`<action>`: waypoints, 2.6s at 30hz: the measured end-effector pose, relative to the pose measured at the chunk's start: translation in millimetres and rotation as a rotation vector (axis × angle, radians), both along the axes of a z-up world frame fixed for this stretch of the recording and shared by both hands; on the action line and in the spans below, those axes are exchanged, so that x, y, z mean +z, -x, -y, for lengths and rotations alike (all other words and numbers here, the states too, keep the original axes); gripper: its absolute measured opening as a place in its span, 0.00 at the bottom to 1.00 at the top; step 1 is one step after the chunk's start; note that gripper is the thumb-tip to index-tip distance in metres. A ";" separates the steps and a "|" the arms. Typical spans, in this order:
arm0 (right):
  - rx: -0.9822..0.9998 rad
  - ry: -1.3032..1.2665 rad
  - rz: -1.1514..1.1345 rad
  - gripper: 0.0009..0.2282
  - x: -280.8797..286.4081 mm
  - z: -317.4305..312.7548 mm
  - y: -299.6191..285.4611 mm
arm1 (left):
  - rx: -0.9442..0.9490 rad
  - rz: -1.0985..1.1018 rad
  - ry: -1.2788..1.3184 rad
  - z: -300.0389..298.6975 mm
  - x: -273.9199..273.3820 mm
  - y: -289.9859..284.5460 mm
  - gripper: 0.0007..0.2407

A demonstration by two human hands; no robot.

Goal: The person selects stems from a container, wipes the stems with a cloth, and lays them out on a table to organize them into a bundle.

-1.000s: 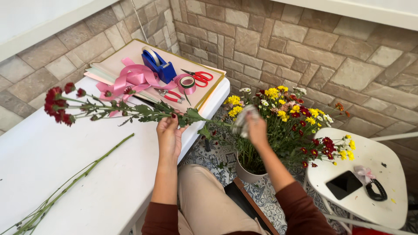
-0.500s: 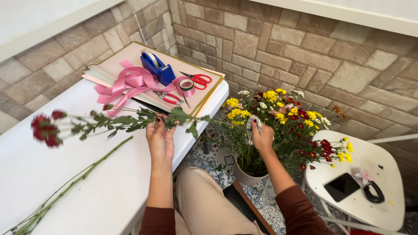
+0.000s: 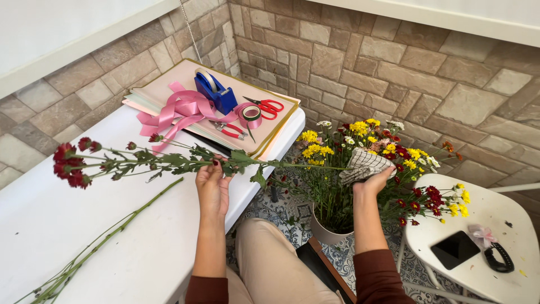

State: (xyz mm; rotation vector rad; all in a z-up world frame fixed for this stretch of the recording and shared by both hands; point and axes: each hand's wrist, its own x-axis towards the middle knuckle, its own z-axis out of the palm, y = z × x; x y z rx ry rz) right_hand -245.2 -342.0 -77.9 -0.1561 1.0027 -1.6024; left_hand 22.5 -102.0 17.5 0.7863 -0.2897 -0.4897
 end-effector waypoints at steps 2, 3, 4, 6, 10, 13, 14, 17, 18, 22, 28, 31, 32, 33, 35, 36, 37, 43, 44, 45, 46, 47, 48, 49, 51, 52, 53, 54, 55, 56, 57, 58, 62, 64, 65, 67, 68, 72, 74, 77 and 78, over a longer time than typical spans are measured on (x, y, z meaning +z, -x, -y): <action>0.035 -0.011 0.096 0.32 -1.7 -1.7 -3.2 | 0.002 0.009 -0.010 -1.8 5.7 3.4 0.04; 0.073 -0.023 0.192 0.30 -2.4 -2.3 -5.2 | 0.008 0.017 -0.021 -3.0 8.4 5.1 0.04; 0.073 -0.021 0.191 0.30 -11.0 3.1 -8.9 | 0.008 0.017 -0.019 -1.8 9.6 3.4 0.04; 0.075 -0.095 0.351 0.27 -34.7 5.2 -9.2 | 0.043 0.010 -0.019 -3.6 8.7 4.3 0.04; 0.141 -0.101 0.428 0.28 -41.4 2.0 -7.4 | 0.078 -0.041 0.033 -13.0 14.3 -0.1 0.03; 0.262 -0.065 0.549 0.29 -19.9 -2.5 -18.3 | 0.106 -0.041 0.055 -20.1 19.6 -6.0 0.04; 0.345 -0.045 0.529 0.30 -4.7 -12.7 -24.7 | 0.107 -0.022 0.036 -20.3 18.0 -7.6 0.04; 0.470 0.042 0.519 0.31 31.8 -29.1 -42.1 | 0.121 0.021 -0.029 -16.3 14.4 -0.2 0.04; 0.514 0.114 0.533 0.32 42.7 -31.9 -48.7 | 0.134 0.048 -0.071 -14.4 13.9 3.6 0.03; 0.510 0.131 0.586 0.26 61.4 -20.2 -62.3 | 0.159 0.129 -0.146 -22.3 13.4 7.6 0.04; 0.254 0.096 0.374 0.19 -28.0 33.4 -60.1 | 0.149 0.108 -0.137 -25.9 8.6 16.1 0.04; 0.240 0.080 0.170 0.33 -26.4 40.7 -68.9 | 0.160 0.091 -0.095 -28.4 4.9 15.8 0.04; 0.215 0.029 0.090 0.35 -4.6 29.0 -70.7 | 0.180 0.079 -0.075 -29.6 1.1 12.7 0.04; 0.196 -0.020 0.010 0.38 18.0 17.2 -74.7 | 0.206 0.069 -0.054 -32.1 -2.3 9.0 0.05; 0.161 -0.016 0.026 0.40 87.4 -8.0 -78.4 | 0.266 0.061 -0.025 -54.2 -0.9 -8.6 0.04; 0.111 -0.017 0.041 0.41 121.9 -20.9 -79.8 | 0.311 0.052 -0.001 -65.5 -0.5 -17.2 0.04; 0.129 -0.012 0.043 0.41 119.5 -12.3 -77.7 | 0.329 0.054 0.004 -78.8 16.8 -14.6 0.04; 0.618 0.224 -0.638 0.44 150.4 -2.4 -128.1 | 0.422 0.126 -0.032 -140.7 57.0 -12.6 0.04; 0.727 0.560 -0.877 0.31 151.8 -2.0 -149.7 | 0.435 0.134 -0.040 -146.9 56.3 -12.6 0.04; 0.823 0.912 -1.101 0.21 153.2 -2.9 -172.4 | 0.449 0.143 -0.048 -153.8 55.8 -12.9 0.04; 0.841 0.921 -1.096 0.21 172.9 -28.4 -185.4 | 0.468 0.140 -0.052 -158.7 49.6 -12.5 0.04; 0.921 1.145 -1.302 0.19 193.7 -54.2 -198.9 | 0.471 0.125 -0.048 -163.7 43.6 -12.6 0.04; 0.987 1.378 -1.506 0.19 214.3 -80.7 -211.6 | 0.475 0.110 -0.043 -169.1 37.7 -12.8 0.04; 1.002 1.397 -1.496 0.19 209.4 -88.9 -227.8 | 0.498 0.107 -0.044 -173.0 32.0 -12.9 0.04; 0.729 1.803 -1.869 0.17 198.8 -108.2 -260.9 | 0.516 0.069 -0.037 -182.1 20.3 -13.7 0.04; 0.740 1.830 -1.852 0.17 186.0 -108.6 -278.9 | 0.540 0.067 -0.037 -186.1 15.5 -13.6 0.04; 0.463 1.971 -1.811 0.12 174.2 -109.0 -297.5 | 0.539 0.058 -0.032 -189.4 11.2 -13.8 0.04; 0.179 2.087 -1.744 0.07 162.8 -109.9 -316.3 | 0.539 0.050 -0.026 -192.4 7.1 -13.9 0.04; 0.180 2.108 -1.720 0.07 160.3 -115.5 -324.5 | 0.561 0.052 -0.023 -195.4 9.8 -11.9 0.04; 0.238 2.062 -1.769 0.18 158.0 -121.1 -332.8 | 0.566 0.036 -0.028 -198.2 12.6 -10.0 0.04; 0.299 2.010 -1.823 0.30 154.3 -126.2 -339.0 | 0.567 0.017 -0.034 -200.5 14.6 -7.4 0.04; 0.302 2.028 -1.807 0.30 153.3 -136.2 -336.4 | 0.584 0.017 -0.033 -202.8 11.3 -8.9 0.04; 1.364 1.693 -1.605 0.29 170.1 -179.9 -329.9 | 0.625 -0.019 -0.028 -212.0 0.4 -23.3 0.05; 1.614 1.649 -1.363 0.21 187.5 -202.1 -314.8 | 0.652 -0.025 -0.026 -217.2 1.1 -26.9 0.05; 1.909 1.651 -1.176 0.15 198.0 -212.6 -303.0 | 0.657 -0.041 -0.002 -220.7 5.1 -26.9 0.06; 2.213 1.654 -0.952 0.11 211.2 -221.9 -287.5 | 0.690 -0.058 0.026 -231.0 12.7 -28.1 0.06; 2.281 1.558 -0.900 0.11 213.7 -220.9 -284.2 | 0.708 -0.046 0.031 -237.9 16.0 -29.0 0.06; 2.127 1.575 -0.761 0.09 213.2 -221.8 -289.0 | 0.778 -0.002 0.033 -267.1 35.3 -33.1 0.08; 1.972 1.604 -0.764 0.08 216.7 -240.4 -292.3 | 0.800 0.017 -0.064 -279.8 53.9 -31.0 0.09; 1.688 1.667 -0.760 0.07 199.1 -247.1 -313.7 | 0.857 0.123 -0.133 -308.4 76.1 -28.2 0.12; 1.558 1.698 -0.753 0.07 189.5 -246.0 -323.3 | 0.892 0.211 -0.108 -319.4 82.8 -27.5 0.14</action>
